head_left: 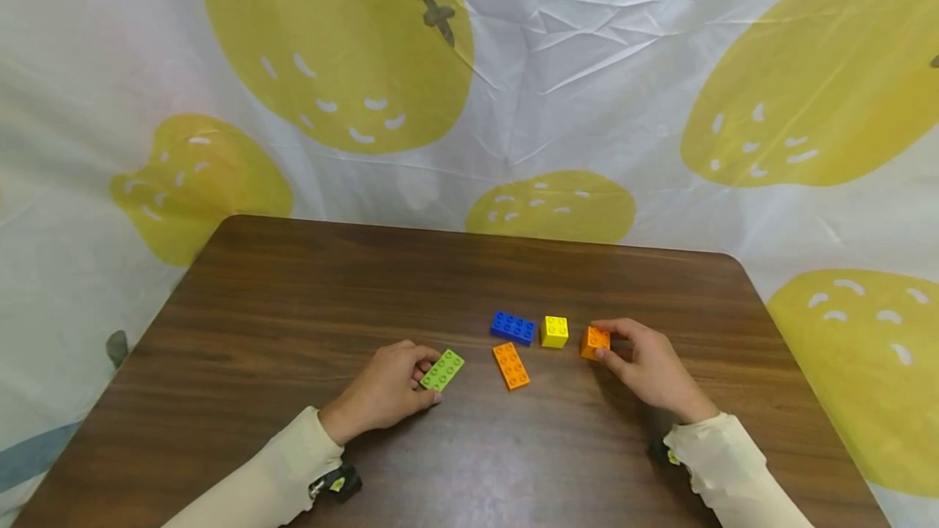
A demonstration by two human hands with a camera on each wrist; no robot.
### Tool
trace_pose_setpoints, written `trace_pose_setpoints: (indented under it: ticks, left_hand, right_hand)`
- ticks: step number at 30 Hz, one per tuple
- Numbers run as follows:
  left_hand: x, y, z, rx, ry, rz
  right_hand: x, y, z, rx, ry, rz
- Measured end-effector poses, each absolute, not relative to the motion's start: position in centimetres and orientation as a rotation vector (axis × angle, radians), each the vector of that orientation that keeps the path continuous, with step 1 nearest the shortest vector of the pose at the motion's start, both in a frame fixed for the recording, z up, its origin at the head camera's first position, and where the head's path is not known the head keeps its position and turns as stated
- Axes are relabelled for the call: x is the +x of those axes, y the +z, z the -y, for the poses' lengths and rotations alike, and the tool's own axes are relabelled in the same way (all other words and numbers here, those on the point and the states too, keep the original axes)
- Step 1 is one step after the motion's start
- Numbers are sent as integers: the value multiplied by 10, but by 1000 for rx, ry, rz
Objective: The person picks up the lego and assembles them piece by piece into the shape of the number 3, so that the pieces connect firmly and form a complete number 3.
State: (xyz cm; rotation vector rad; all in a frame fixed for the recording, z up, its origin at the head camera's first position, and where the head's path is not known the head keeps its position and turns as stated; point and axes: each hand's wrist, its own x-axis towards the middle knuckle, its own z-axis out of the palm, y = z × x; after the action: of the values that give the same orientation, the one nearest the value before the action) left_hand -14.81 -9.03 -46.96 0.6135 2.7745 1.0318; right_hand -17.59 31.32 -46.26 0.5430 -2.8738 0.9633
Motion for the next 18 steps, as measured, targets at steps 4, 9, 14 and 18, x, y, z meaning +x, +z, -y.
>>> trace_pose_setpoints:
  ticks: [4,9,14,18]
  left_hand:
    - [-147,-470,90,618,1037,-2772]
    - [-148,-471,91,648,1052,-2769]
    - [-148,-473,92,673,1052,-2766]
    - [-148,-473,92,687,1061,-2756]
  right_hand:
    - [-176,-463,-313,549,965,2850]
    - [-174,-462,-313,549,993,2825]
    - [-171,-457,-311,549,1019,2816]
    - [-167,-453,-308,553,1049,2803]
